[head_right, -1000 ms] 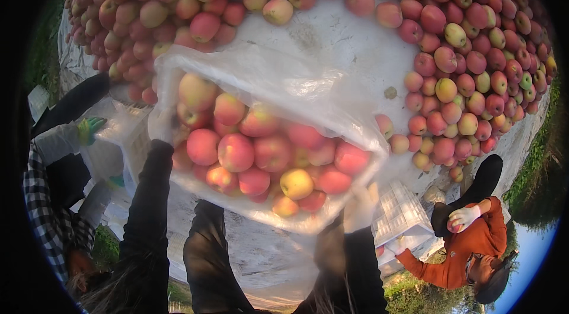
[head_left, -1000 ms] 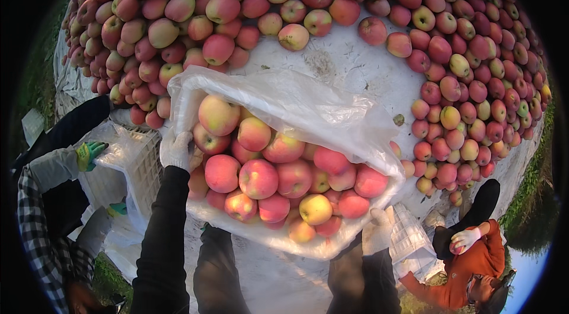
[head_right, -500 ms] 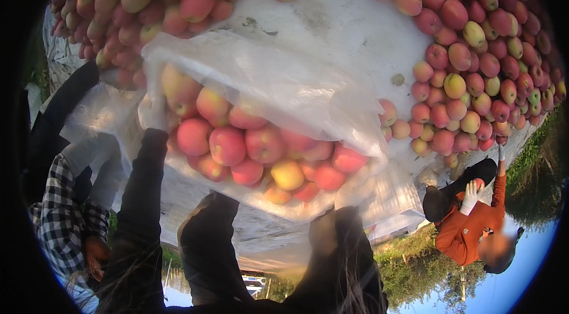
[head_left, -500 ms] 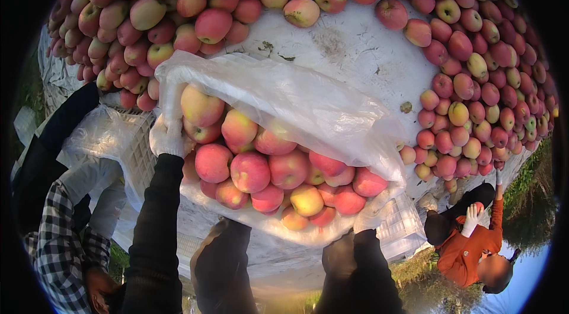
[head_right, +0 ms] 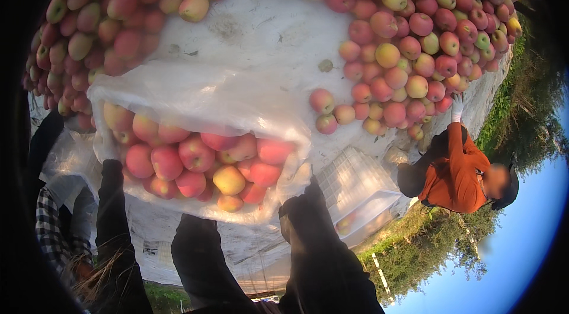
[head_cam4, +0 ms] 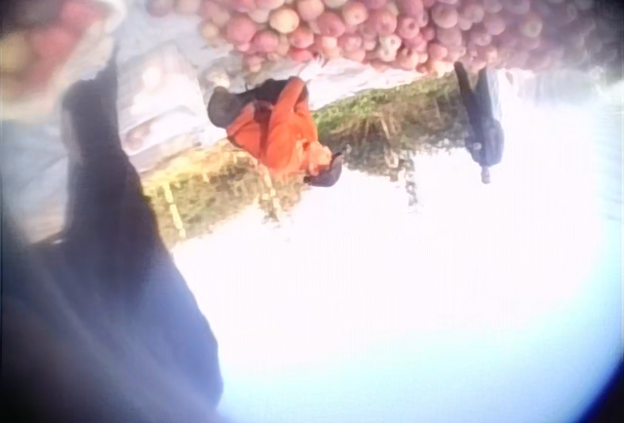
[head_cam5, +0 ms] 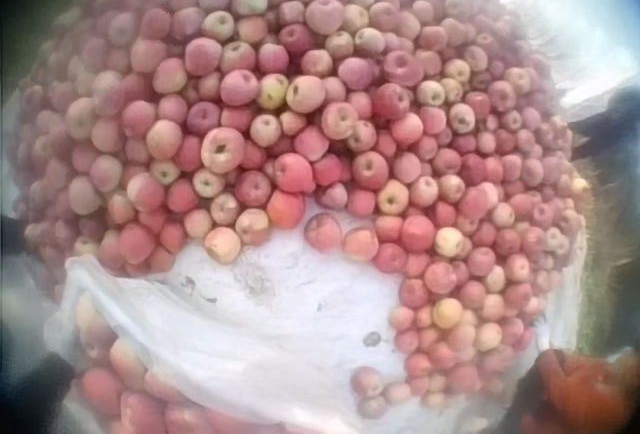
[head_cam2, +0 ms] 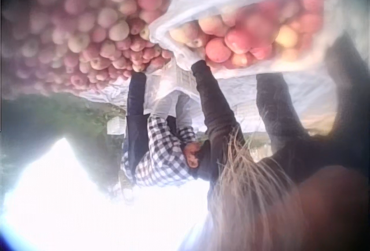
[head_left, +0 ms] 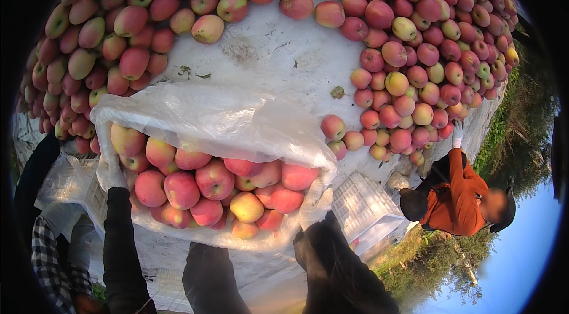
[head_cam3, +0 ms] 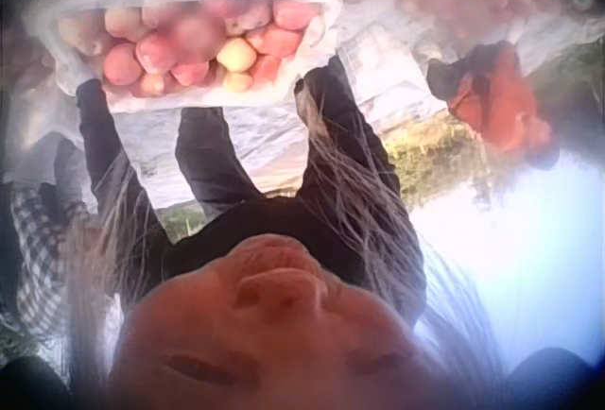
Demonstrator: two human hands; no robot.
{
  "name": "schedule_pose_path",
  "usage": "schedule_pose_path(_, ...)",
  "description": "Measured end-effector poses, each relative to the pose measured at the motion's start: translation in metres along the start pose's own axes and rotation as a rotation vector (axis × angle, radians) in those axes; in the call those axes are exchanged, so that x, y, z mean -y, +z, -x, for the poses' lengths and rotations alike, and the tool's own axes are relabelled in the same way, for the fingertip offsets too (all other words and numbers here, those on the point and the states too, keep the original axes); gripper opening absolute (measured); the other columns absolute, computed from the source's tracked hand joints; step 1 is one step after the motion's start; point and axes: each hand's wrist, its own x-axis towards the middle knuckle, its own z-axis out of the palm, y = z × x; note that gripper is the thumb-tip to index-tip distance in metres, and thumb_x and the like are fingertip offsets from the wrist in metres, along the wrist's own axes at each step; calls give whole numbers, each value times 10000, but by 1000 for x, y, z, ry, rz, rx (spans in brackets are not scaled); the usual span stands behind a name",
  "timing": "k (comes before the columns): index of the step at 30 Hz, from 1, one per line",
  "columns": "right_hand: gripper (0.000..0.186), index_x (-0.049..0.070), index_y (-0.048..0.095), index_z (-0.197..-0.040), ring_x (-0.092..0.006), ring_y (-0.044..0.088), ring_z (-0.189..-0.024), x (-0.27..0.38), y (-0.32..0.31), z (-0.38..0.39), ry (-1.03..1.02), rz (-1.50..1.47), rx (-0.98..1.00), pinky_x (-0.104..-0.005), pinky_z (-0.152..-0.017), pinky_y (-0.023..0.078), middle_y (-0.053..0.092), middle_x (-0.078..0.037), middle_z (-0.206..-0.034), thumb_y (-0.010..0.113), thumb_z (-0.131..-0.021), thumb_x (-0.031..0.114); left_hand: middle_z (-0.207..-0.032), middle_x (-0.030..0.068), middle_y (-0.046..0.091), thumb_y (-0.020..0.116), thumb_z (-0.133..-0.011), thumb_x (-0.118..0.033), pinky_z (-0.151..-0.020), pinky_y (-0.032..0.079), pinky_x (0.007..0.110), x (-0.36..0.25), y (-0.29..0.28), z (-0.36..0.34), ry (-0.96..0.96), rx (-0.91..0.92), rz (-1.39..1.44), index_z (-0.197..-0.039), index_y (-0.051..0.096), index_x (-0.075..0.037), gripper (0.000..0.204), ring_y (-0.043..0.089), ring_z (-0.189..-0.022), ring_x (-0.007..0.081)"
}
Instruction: The person picks red apples from a large pile on a tarp and places them into white plastic crates. The person uses gloved hands to handle the apples and repeatedly fills the crates.
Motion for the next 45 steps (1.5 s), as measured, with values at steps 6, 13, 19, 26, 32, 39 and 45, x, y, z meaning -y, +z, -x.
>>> schedule_pose_path(6,545,-38,561,-1386,-280,669,-1128,-5,-82,-61,-465,-92,613,-428,-955,525,689,-185,-1218,498,-1089,414,-911,-5,669,644,-987,-255,-677,467,278,57,-15,-38,369,43,-194,-1091,699,11,290,610,-792,106)
schedule_pose_path(13,602,115,541,-1408,-401,627,-1125,-54,-59,-234,-550,660,268,-489,-941,536,556,-219,-1375,764,-868,262,-951,8,680,659,-963,-186,-734,485,273,63,-26,-40,79,31,383,-1081,699,12,234,609,-859,100)
schedule_pose_path(19,791,196,499,-1416,-453,527,-1214,-80,-9,-273,-692,883,452,-530,-996,499,456,-181,-1404,849,-708,183,-948,11,683,654,-935,-157,-720,486,257,49,-30,-31,203,18,372,-1042,695,11,203,610,-823,97)
schedule_pose_path(26,723,174,523,-1363,-446,531,-1205,13,-24,-331,-910,812,224,-515,-969,515,490,-164,-1381,825,-706,155,-755,-25,646,651,-893,-110,-615,442,245,18,-3,-29,320,-77,316,-834,692,1,132,555,-679,68)
schedule_pose_path(32,768,224,512,-1416,-420,550,-1153,100,-15,-377,-1100,990,-47,-523,-916,549,442,-77,-1466,835,-722,157,-769,155,712,658,-856,-310,-717,515,381,-39,8,14,373,-215,-43,-963,737,25,361,666,-721,217)
schedule_pose_path(39,421,82,651,-1236,-369,583,-1168,152,-40,-265,-1536,355,-209,-466,-958,511,643,-130,-1234,720,-822,47,-924,254,724,646,-923,-445,-811,529,503,-52,8,34,514,-288,-191,-1064,746,-20,459,704,-893,437)
schedule_pose_path(45,231,76,701,-1063,-361,661,-1039,153,-44,-79,-2131,122,302,-446,-845,555,674,-141,-1090,675,-844,147,-1162,148,714,566,-1036,-344,-902,528,380,-27,6,-16,595,-38,-37,-1309,617,45,478,668,-1026,263)
